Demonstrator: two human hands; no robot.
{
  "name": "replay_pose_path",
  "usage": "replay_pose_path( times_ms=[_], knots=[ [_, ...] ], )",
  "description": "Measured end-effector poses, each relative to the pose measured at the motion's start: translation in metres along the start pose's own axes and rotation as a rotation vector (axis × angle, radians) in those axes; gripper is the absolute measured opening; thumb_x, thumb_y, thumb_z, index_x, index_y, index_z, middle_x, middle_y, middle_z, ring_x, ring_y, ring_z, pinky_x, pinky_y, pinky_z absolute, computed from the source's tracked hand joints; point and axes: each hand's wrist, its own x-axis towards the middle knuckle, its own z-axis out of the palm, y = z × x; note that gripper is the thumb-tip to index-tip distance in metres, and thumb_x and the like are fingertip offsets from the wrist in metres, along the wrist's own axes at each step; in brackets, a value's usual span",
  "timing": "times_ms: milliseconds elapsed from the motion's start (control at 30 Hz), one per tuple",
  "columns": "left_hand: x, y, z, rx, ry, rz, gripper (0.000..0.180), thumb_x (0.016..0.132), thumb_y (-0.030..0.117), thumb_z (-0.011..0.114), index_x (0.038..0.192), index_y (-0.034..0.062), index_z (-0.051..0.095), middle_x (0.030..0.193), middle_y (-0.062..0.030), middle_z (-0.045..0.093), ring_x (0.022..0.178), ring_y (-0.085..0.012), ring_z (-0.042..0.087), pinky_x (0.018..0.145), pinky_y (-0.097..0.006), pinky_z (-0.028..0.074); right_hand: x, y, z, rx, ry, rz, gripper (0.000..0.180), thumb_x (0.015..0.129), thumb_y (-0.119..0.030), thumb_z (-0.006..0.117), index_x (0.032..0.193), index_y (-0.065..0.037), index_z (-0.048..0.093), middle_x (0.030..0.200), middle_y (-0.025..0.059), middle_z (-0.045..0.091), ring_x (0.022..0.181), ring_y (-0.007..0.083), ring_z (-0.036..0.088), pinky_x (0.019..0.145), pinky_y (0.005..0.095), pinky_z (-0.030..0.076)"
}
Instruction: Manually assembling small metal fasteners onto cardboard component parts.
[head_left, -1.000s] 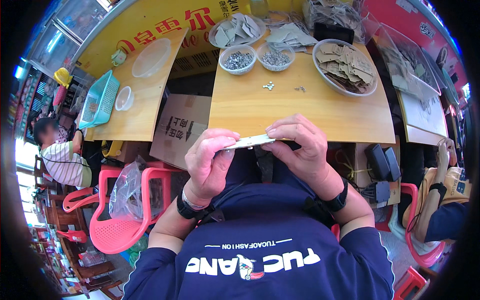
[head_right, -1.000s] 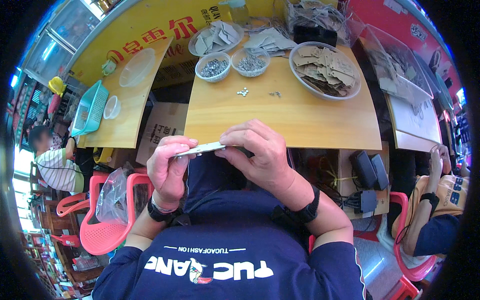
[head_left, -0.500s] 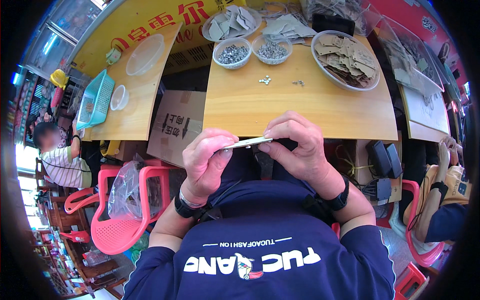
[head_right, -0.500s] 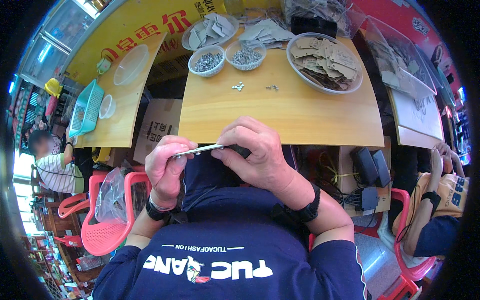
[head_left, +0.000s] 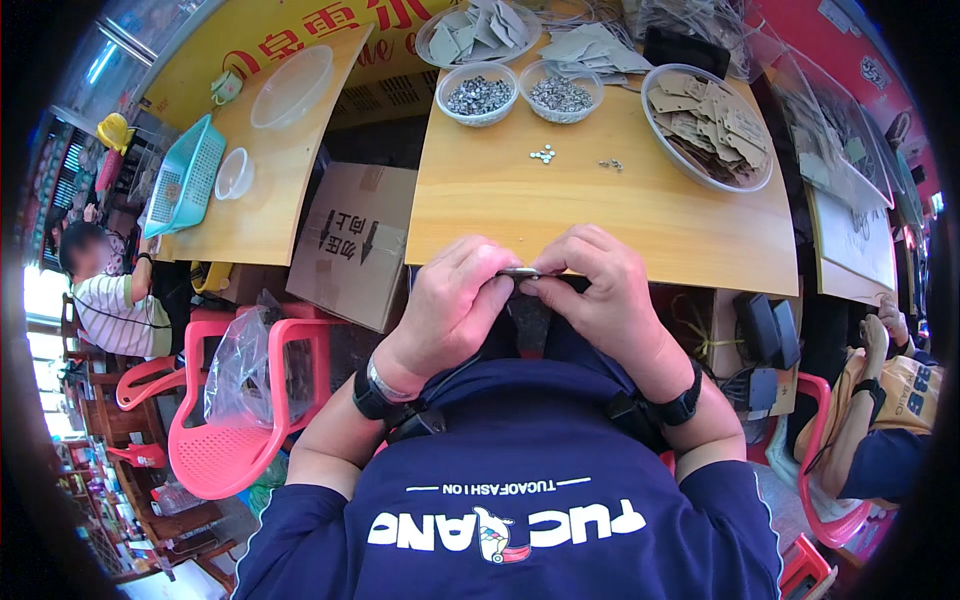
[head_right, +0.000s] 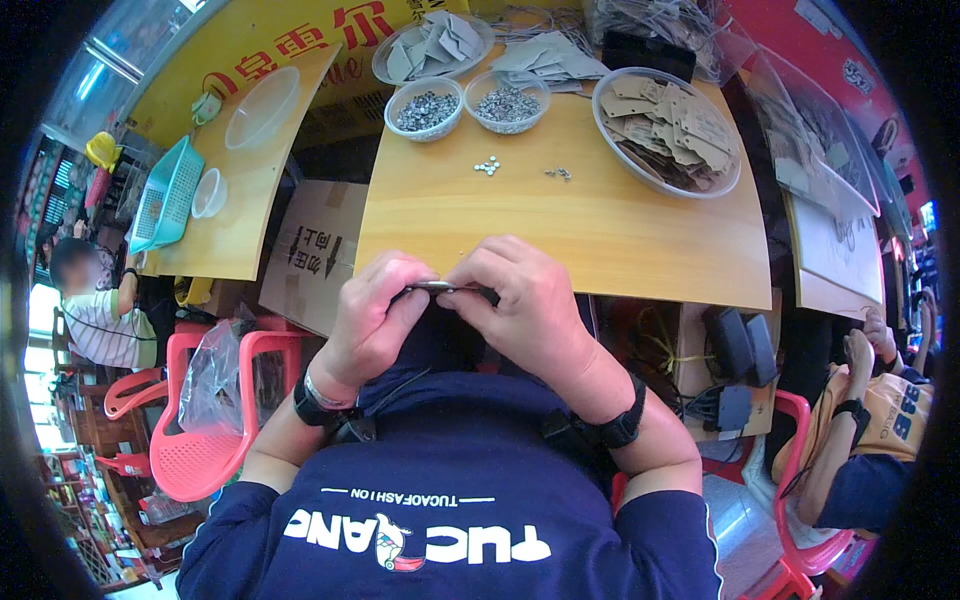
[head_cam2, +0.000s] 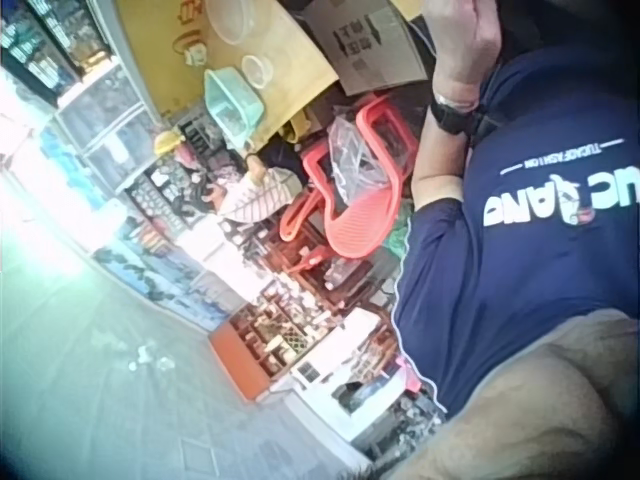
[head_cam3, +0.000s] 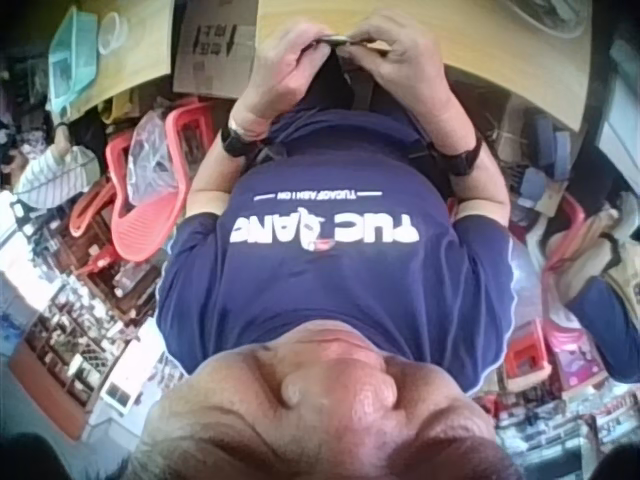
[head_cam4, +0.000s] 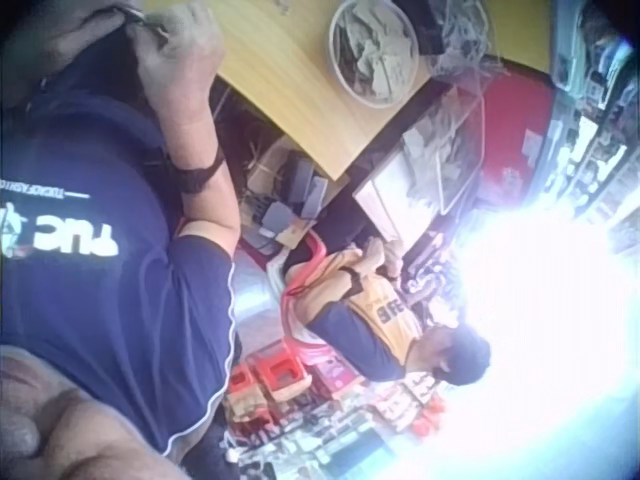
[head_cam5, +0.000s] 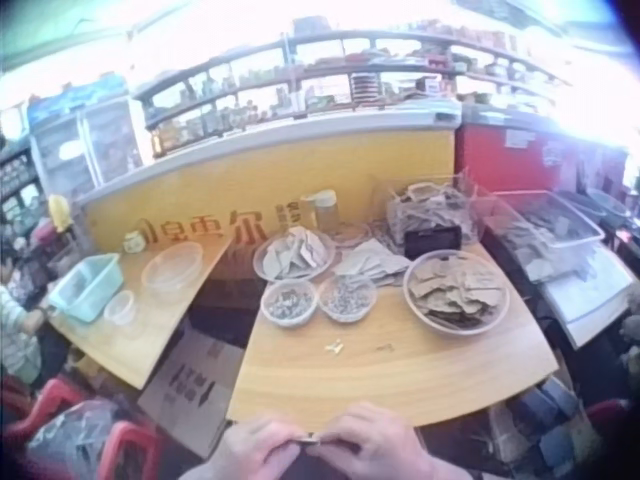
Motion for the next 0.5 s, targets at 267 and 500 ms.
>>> replay_pose_path(
  times_ms=[267, 500],
  knots=[
    [0.006, -0.049, 0.032, -0.608, -0.095, -0.697, 0.013, 0.092, 0.008, 0.055, 0.098, -0.0009, 0.062, 0.082, -0.0025, 0.063, 0.079, -0.0085, 0.057, 0.073, -0.025, 0.047, 0.014, 0.043, 0.02, 0.245, -0.218, 0.649, 0.015, 0.079, -0.011, 0.076, 0.087, -0.001, 0.068, 0.08, 0.0057, 0.068, 0.074, 0.0093, 0.063, 0.066, 0.0269, 0.051],
    [0.016, -0.084, 0.038, -0.387, -0.141, -0.567, 0.018, 0.089, 0.012, 0.056, 0.099, 0.0002, 0.064, 0.084, -0.0168, 0.067, 0.077, -0.027, 0.065, 0.07, -0.037, 0.05, 0.028, 0.055, 0.025, 0.363, -0.212, 0.71, 0.02, 0.085, -0.013, 0.073, 0.097, 0.001, 0.07, 0.083, 0.0051, 0.069, 0.076, 0.0095, 0.063, 0.075, 0.0264, 0.052]
  ],
)
